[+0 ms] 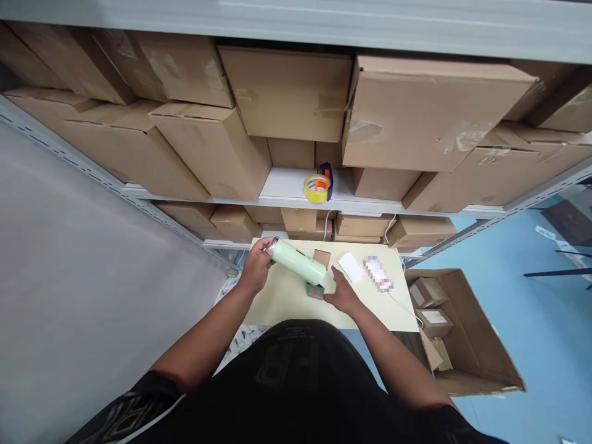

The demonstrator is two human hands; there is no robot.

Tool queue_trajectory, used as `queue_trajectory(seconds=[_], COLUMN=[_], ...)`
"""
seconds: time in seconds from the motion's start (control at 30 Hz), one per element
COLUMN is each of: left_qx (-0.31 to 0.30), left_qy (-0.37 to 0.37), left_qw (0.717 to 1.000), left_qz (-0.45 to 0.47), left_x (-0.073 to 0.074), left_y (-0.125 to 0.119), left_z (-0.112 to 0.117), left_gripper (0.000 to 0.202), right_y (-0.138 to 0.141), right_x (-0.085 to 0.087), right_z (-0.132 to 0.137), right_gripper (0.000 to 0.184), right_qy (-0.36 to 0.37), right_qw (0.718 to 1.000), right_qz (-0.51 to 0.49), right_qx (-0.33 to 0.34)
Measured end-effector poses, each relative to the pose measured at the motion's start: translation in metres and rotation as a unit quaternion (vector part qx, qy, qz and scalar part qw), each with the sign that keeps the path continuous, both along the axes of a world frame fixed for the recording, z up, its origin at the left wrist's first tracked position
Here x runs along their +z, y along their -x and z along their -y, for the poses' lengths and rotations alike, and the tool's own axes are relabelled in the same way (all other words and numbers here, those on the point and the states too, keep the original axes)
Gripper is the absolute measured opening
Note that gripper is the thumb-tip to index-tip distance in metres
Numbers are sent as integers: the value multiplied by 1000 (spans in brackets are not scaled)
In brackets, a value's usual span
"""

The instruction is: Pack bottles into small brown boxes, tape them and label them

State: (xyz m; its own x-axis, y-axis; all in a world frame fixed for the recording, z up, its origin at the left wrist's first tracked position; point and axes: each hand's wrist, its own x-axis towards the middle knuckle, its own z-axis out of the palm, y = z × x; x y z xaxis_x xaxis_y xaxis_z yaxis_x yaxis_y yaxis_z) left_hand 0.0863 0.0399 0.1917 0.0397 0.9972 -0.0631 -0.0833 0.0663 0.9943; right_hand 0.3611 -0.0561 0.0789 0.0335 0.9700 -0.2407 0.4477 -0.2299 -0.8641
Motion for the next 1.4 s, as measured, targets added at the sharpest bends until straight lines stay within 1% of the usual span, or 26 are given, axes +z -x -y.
queue_trajectory(seconds=[0.07,0.1,0.13,0.2,0.23,0.3,0.33,0.4,0.43,0.5,0.57,0.6,0.63,0.73,0.77,0.8,0.87,0.93,0.97,1.0,1.07,1.13,1.17,1.27,1.33,1.4], left_qx=[1,-3,-10,-33,-44,-38,-23,-9,-23,-74,-104,-105,-102,-130,-146,-158,-158,-134,-122,-111,-96,-106,-121,-163,-157,-134], left_qy=[37,46,50,51,50,48,52,76,94,123,136,138,136,119,115,114,120,124,126,126,126,129,131,134,121,105], left_qw=[998,996,994,992,990,987,985,981,979,974,972,974,976,975,973,970,971,975,977,979,982,981,978,972,975,981], left_qz=[58,77,92,114,126,150,161,177,179,175,158,147,138,136,140,143,138,124,118,112,103,103,106,106,99,95], left_x=[-2,-3,-3,-3,-4,-6,-7,-11,-14,-19,-22,-22,-22,-20,-18,-17,-16,-17,-17,-18,-17,-16,-14,-9,-7,-5], left_y=[2,1,1,-2,-4,-6,-7,-8,-8,-8,-8,-8,-8,-6,-6,-7,-9,-11,-13,-14,-17,-20,-22,-28,-32,-36], left_z=[1,1,2,3,4,6,7,13,16,24,29,29,29,24,23,23,26,30,31,32,32,32,32,36,40,44], left_gripper=[43,46,48,50,52,55,57,57,57,57,55,53,50,49,50,50,51,54,55,55,52,50,50,50,50,53], right_y=[-3,0,5,24,35,57,67,82,87,95,99,100,100,101,102,103,104,104,103,101,96,90,88,82,79,75], right_x=[23,36,49,71,80,89,90,88,86,83,81,81,83,87,87,88,86,83,82,81,82,85,87,93,96,95], right_z=[8,11,13,13,12,9,7,7,8,11,14,16,18,22,23,24,26,26,26,25,24,23,23,24,24,23], right_gripper=[69,60,58,65,68,62,58,55,57,67,74,72,69,61,62,63,65,69,69,67,57,51,50,49,49,52], right_qy=[-6,4,26,88,111,117,101,49,22,-26,-47,-37,-11,101,124,129,88,29,13,13,52,100,115,109,77,41], right_qw=[997,991,982,947,927,903,900,908,917,941,951,949,939,884,871,869,891,916,921,918,895,872,868,884,901,918], right_qz=[-42,-92,-161,-304,-355,-412,-422,-411,-388,-322,-283,-295,-328,-455,-475,-478,-444,-391,-379,-385,-436,-478,-482,-455,-426,-394], right_qx=[-70,-95,-100,-62,-39,-30,-40,-71,-84,-104,-114,-110,-99,-41,-26,-20,-42,-81,-92,-95,-74,-39,-24,-5,-15,-30])
